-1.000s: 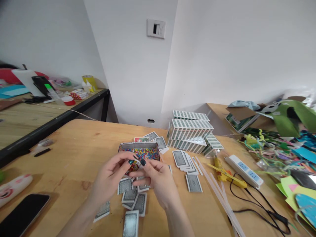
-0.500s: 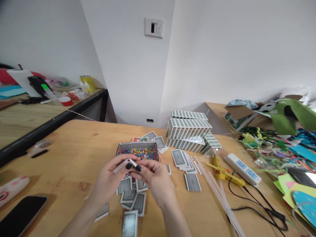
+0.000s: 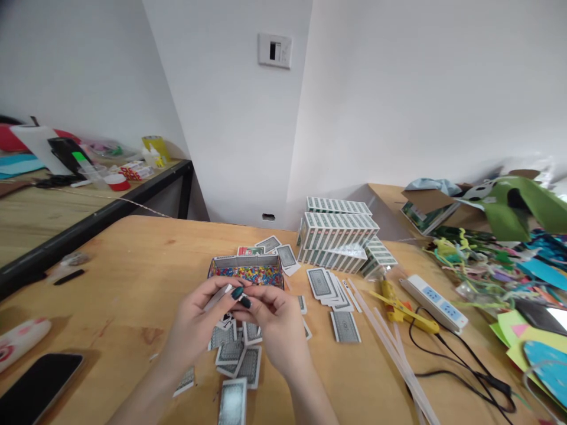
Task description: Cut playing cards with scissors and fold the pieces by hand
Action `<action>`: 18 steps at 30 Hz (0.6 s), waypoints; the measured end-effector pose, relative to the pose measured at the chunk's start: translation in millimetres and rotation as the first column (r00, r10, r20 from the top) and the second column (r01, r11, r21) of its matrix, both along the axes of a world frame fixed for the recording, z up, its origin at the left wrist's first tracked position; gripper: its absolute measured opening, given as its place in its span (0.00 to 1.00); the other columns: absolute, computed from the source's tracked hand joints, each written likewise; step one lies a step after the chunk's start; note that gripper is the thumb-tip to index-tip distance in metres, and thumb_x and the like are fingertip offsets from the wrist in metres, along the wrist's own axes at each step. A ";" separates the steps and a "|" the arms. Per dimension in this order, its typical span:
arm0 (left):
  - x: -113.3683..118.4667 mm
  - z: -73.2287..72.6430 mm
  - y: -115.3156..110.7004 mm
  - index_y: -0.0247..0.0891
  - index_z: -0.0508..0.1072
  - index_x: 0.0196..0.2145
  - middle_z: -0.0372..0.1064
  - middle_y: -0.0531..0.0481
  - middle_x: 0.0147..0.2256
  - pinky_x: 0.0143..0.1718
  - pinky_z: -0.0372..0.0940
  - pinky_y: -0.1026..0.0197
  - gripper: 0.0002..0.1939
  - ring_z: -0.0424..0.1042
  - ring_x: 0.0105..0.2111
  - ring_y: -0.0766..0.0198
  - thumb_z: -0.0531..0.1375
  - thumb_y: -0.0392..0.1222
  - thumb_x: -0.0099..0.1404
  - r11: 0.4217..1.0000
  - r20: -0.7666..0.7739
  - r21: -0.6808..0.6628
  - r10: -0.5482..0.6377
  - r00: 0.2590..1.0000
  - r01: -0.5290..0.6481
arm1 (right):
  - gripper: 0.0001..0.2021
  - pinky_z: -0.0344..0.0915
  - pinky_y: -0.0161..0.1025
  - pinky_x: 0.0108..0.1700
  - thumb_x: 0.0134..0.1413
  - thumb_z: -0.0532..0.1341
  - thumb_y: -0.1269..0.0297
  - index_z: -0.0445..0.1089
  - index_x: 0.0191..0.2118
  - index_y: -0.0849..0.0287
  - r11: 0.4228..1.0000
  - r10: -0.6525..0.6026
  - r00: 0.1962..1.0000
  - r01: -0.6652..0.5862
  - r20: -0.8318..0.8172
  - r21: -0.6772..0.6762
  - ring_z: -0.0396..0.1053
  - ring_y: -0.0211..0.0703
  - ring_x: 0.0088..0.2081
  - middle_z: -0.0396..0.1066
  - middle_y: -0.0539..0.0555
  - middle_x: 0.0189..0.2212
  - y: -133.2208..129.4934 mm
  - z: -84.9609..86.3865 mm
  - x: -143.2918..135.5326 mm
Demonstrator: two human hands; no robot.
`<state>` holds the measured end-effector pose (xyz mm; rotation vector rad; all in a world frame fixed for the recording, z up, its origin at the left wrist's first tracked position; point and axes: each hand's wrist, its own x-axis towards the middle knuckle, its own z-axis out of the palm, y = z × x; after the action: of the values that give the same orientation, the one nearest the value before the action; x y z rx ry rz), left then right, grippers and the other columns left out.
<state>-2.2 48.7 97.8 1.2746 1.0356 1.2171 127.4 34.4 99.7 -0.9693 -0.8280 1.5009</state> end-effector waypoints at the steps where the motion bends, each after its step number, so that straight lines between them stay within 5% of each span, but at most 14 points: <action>1: 0.4 -0.7 0.6 0.36 0.72 0.33 0.73 0.46 0.37 0.38 0.66 0.62 0.08 0.71 0.35 0.62 0.58 0.42 0.58 1.000 0.011 -0.019 0.003 1.000 -0.003 | 0.12 0.73 0.41 0.36 0.38 0.68 0.61 0.74 0.30 0.63 1.000 -0.003 1.000 0.003 0.003 -0.002 0.75 0.45 0.30 0.75 0.55 0.28 -0.2 0.8 -0.1; 10: 1.7 -2.2 4.2 0.35 0.72 0.32 0.73 0.49 0.31 0.31 0.65 0.66 0.11 0.70 0.31 0.64 0.60 0.47 0.55 0.983 0.055 -0.141 0.126 0.991 -0.117 | 0.12 0.73 0.38 0.33 0.41 0.66 0.59 0.71 0.33 0.61 0.998 0.011 0.999 -0.014 0.045 0.067 0.75 0.45 0.32 0.75 0.54 0.31 -1.8 2.3 -4.8; 18: 0.3 2.8 3.1 0.35 0.72 0.28 0.72 0.50 0.28 0.34 0.65 0.64 0.11 0.70 0.32 0.62 0.61 0.46 0.53 0.982 -0.014 -0.084 0.166 0.986 -0.167 | 0.11 0.74 0.41 0.34 0.46 0.64 0.60 0.70 0.33 0.63 0.998 0.052 0.998 -0.053 0.021 0.042 0.75 0.49 0.34 0.75 0.55 0.28 -2.5 2.5 -4.8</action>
<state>-1.9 51.8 100.6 1.1449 1.2057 1.2808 122.6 32.0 102.2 -0.9384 -0.9019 1.5146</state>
